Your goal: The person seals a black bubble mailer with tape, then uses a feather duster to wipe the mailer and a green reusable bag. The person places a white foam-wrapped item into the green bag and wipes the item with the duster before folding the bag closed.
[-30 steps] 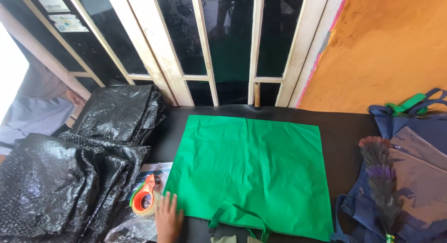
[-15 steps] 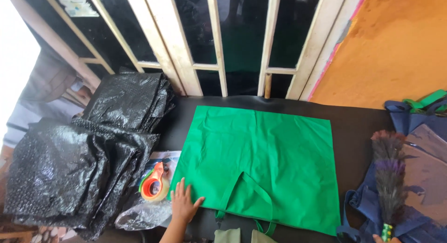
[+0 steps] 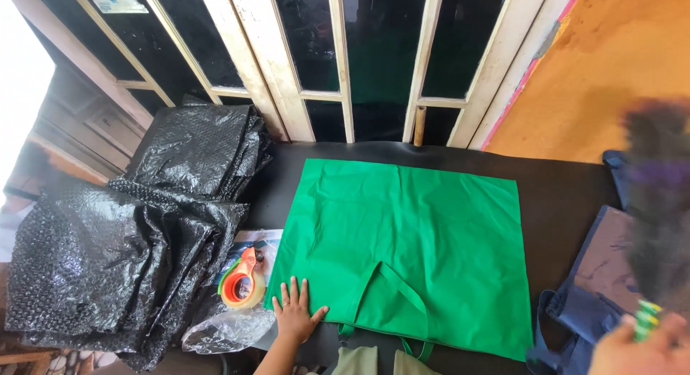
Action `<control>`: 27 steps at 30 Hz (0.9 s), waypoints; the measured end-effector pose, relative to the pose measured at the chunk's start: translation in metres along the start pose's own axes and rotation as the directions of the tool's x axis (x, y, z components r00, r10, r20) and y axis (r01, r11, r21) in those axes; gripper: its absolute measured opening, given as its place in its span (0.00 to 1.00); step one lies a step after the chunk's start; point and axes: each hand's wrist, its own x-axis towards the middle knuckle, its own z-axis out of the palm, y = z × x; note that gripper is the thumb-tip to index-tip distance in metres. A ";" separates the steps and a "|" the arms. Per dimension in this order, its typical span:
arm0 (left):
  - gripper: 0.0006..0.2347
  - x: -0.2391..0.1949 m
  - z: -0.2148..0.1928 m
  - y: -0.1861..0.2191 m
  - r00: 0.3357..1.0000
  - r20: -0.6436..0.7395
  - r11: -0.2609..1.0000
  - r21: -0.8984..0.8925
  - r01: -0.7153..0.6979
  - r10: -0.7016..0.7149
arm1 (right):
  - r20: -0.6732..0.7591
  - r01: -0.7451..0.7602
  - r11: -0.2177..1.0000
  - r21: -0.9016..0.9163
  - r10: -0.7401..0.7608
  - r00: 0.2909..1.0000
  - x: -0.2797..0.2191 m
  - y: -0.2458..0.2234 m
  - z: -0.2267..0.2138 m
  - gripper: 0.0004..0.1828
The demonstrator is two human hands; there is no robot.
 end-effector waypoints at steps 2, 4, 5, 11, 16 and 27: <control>0.46 0.000 0.000 -0.001 1.000 0.012 1.000 -0.003 -0.001 0.001 | 0.012 0.107 0.978 0.177 -0.111 0.994 -0.002 -0.036 -0.011 0.34; 0.46 -0.001 0.000 -0.001 1.000 -0.010 1.000 0.024 -0.013 0.013 | 0.755 -0.447 0.687 0.573 -0.230 0.614 -0.013 -0.084 -0.006 0.24; 0.46 0.000 -0.004 0.001 1.000 -0.010 1.000 0.024 -0.013 0.013 | 0.756 -0.448 0.687 0.572 -0.230 0.614 -0.031 -0.099 0.009 0.24; 0.46 -0.005 -0.026 0.000 0.992 0.122 0.999 -0.037 -0.020 0.024 | 0.503 -0.690 0.414 0.594 -0.860 -0.083 -0.081 -0.192 0.017 0.31; 0.51 -0.016 -0.053 0.003 0.967 0.253 0.995 -0.102 -0.008 0.033 | 0.694 -0.587 0.555 0.589 -0.720 0.015 -0.102 -0.232 0.112 0.16; 0.52 -0.015 -0.067 0.007 0.954 0.301 0.998 -0.058 0.020 -0.001 | 0.601 -0.511 0.448 0.734 -0.778 0.182 -0.082 -0.261 0.051 0.28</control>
